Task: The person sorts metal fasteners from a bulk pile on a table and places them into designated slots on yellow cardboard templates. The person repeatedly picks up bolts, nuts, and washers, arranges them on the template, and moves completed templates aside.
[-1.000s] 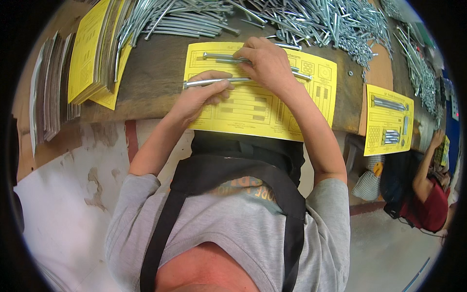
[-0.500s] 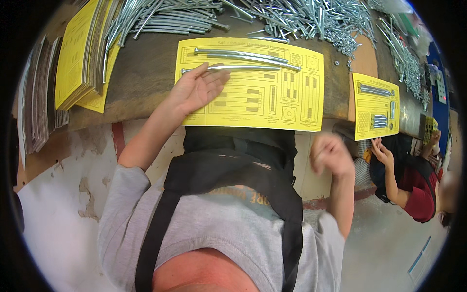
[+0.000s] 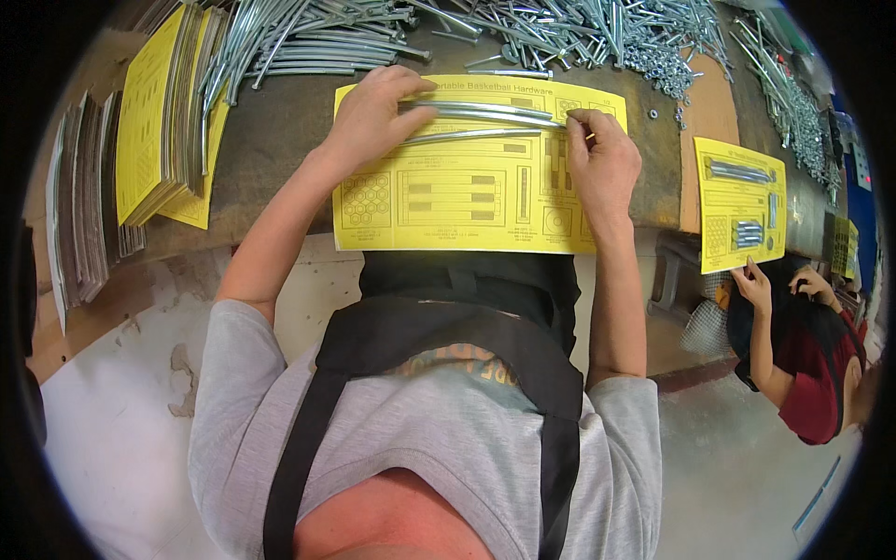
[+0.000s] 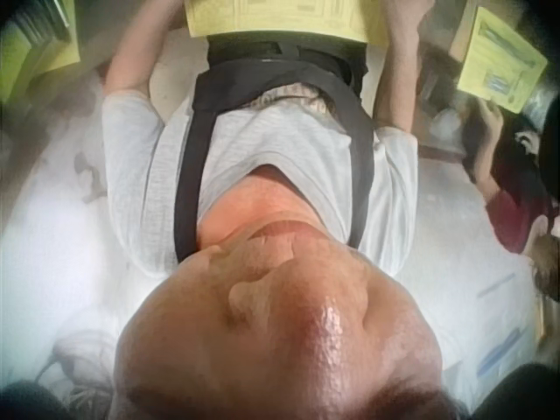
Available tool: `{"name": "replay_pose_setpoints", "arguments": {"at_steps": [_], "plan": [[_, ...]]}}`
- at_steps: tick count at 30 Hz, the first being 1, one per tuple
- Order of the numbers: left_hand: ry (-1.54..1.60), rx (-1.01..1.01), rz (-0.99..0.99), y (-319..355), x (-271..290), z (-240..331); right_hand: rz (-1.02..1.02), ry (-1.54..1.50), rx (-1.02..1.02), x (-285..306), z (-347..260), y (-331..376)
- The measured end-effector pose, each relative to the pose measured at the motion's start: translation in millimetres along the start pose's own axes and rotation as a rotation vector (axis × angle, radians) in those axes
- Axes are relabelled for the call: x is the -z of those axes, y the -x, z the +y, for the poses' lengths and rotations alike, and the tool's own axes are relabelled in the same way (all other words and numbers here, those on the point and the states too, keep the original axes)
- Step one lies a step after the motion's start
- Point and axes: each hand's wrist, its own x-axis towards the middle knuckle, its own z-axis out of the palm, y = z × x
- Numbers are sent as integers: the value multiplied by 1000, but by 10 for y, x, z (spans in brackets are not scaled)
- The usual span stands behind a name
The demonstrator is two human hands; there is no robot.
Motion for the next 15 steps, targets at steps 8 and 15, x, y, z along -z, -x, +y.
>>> {"name": "replay_pose_setpoints", "arguments": {"at_steps": [8,15], "plan": [[153,-32,-107,-146,-160,-163,163,-339,-270,-117,465,49],[520,287,106,390,250,4,99,-331,-275,-102,533,74]]}}
